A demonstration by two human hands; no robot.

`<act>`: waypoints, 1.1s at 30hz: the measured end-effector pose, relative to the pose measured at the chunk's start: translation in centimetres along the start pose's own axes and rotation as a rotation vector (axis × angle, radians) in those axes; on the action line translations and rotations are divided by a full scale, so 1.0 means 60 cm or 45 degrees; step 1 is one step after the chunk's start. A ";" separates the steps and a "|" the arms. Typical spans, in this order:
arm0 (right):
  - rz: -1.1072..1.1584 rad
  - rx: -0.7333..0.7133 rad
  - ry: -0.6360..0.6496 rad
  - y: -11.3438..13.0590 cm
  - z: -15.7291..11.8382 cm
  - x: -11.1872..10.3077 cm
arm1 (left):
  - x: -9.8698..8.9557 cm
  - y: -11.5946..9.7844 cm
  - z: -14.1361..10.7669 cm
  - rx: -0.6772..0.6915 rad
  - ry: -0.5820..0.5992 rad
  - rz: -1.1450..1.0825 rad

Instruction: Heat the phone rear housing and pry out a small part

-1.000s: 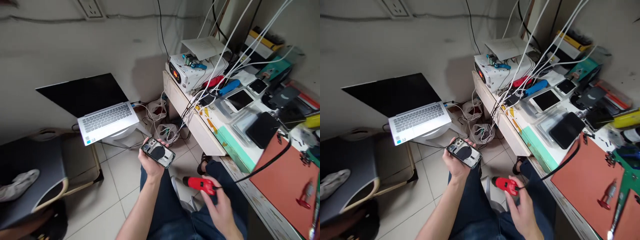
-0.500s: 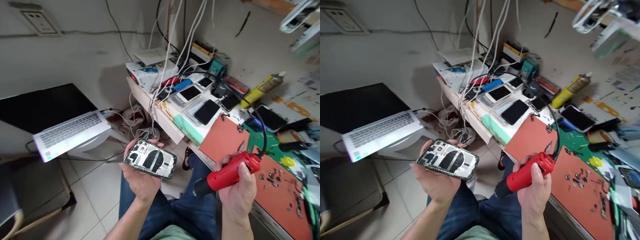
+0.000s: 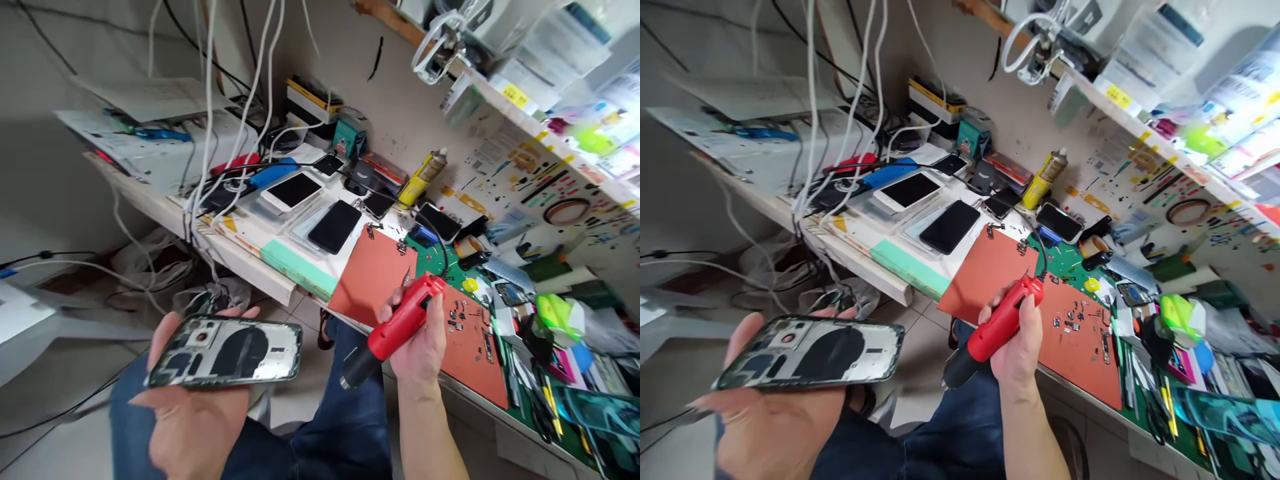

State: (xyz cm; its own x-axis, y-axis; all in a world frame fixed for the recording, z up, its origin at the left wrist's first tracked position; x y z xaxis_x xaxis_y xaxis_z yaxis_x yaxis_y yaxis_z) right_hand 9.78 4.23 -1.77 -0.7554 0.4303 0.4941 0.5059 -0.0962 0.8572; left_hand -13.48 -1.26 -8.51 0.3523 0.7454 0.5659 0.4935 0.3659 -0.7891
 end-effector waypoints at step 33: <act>0.144 -0.361 -0.380 0.002 0.107 0.021 | -0.072 0.100 0.017 -0.342 0.528 0.333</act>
State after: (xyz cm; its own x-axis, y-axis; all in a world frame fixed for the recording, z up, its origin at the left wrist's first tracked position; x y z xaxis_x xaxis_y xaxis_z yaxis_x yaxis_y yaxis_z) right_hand 11.56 10.53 -1.94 -0.5274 0.6396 0.5592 0.4124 -0.3827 0.8267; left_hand -12.82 -1.70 -15.94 0.7467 0.4910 0.4487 0.5139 0.0024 -0.8578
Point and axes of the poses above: each hand's wrist, its own z-axis towards the middle knuckle, its own x-axis out of the palm, y = z × x, the point moved 2 cm from there along z, towards the middle knuckle, and after that the axes turned 12 degrees about -y, right-handed, at the moved point
